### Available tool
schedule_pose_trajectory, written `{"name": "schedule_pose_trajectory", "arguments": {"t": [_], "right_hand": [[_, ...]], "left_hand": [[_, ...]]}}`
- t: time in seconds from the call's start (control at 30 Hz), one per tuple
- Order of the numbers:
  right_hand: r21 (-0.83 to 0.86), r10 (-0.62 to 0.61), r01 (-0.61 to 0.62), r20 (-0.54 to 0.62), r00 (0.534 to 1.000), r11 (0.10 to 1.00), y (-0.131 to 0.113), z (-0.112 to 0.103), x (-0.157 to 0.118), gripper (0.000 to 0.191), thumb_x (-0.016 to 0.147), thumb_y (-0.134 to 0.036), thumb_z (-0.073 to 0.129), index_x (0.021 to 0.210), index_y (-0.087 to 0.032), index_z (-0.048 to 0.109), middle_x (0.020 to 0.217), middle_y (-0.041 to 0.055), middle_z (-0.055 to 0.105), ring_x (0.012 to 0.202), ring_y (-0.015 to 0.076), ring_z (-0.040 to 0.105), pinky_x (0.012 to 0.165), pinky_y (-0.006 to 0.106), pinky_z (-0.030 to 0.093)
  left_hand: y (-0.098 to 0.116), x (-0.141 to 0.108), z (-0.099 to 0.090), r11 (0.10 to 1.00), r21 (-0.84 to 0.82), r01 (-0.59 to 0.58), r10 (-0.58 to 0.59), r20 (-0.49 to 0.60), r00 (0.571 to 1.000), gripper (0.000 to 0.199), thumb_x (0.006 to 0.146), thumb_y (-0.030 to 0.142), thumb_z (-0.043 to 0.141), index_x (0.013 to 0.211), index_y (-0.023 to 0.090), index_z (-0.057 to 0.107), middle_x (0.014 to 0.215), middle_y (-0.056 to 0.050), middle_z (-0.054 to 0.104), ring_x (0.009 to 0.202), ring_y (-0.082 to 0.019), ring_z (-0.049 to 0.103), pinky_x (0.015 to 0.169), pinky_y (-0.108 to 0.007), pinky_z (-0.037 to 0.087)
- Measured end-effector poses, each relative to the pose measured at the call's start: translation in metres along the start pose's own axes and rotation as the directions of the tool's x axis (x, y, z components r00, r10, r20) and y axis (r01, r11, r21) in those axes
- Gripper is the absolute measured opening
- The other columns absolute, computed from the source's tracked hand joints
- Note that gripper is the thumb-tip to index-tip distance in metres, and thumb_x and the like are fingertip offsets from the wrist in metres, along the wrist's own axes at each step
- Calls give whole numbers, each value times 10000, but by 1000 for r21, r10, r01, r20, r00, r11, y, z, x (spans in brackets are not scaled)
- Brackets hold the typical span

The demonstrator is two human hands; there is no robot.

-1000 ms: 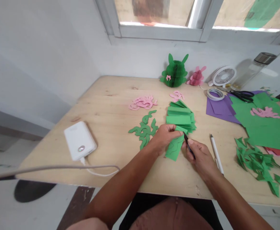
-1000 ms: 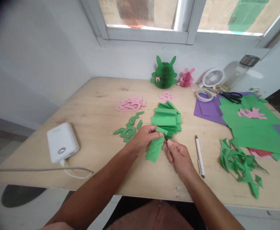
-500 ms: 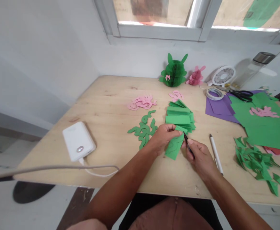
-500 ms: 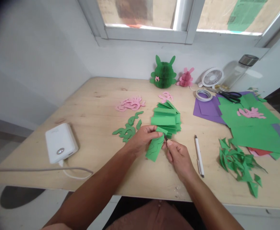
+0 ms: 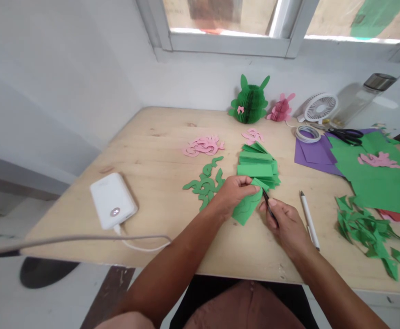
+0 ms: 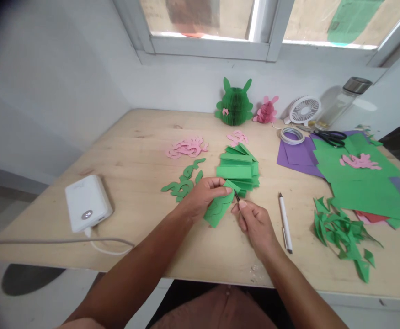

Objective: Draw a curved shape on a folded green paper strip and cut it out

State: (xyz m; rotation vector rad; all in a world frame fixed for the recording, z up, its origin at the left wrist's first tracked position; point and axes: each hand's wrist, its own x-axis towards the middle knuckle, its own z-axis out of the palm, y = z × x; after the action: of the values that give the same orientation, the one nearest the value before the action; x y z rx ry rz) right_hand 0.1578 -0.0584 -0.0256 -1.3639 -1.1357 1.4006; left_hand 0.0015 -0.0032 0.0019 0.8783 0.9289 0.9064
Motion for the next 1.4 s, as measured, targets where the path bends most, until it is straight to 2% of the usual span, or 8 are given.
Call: {"name": "schedule_pose_trajectory", "arguments": {"t": [0.3,0.5,0.83,1.0,1.17,1.4], "right_hand": [[-29,9,-9,-13,1000,1000,-2,1,-1,417,869,-556,528,711,-174,587,429,-72,363,405,69,251,415,239,158],[-55,-12,11,-6,1000,998,-3,2,-2,445,871,-559,519,619,-193,515,433,-66,354,417,78,260,432,247,176],[-59,-4,4,2,1000,998,-4,2,-3,487,872,-566,511,550,-207,442,433,-64,342,417,81,246,439,257,167],[-39,-21,22,15,1000,999,-1,1,-2,466,887,-544,507,573,-203,462,443,-61,361,426,85,264,453,262,182],[-51,-24,25,12,1000,998,-1,1,-1,406,885,-549,506,699,-195,572,443,-65,363,429,96,265,452,264,177],[-68,-34,36,24,999,997,-1,0,-1,490,892,-539,498,539,-205,436,445,-54,358,442,89,277,463,259,203]], "left_hand": [[-1,1,0,1000,15,-9,9,0,1000,195,629,292,705,647,150,572,577,39,542,507,-63,457,528,-203,364],[-1,0,0,1000,21,-18,18,-10,1000,192,639,281,700,625,150,560,566,39,535,503,-63,457,512,-197,354],[-2,1,1,999,31,-9,9,1,1000,141,637,245,678,636,145,579,584,15,587,510,-75,498,517,-202,400],[-4,1,0,999,40,-15,15,1,1000,138,647,247,678,647,143,587,596,8,600,523,-83,521,528,-206,413],[-4,2,0,999,46,-27,26,9,1000,134,645,250,671,641,144,589,599,0,612,525,-87,529,527,-210,417],[-2,1,0,999,54,-6,5,1,1000,117,637,237,669,630,146,596,594,-1,621,521,-86,533,512,-203,411]]}}
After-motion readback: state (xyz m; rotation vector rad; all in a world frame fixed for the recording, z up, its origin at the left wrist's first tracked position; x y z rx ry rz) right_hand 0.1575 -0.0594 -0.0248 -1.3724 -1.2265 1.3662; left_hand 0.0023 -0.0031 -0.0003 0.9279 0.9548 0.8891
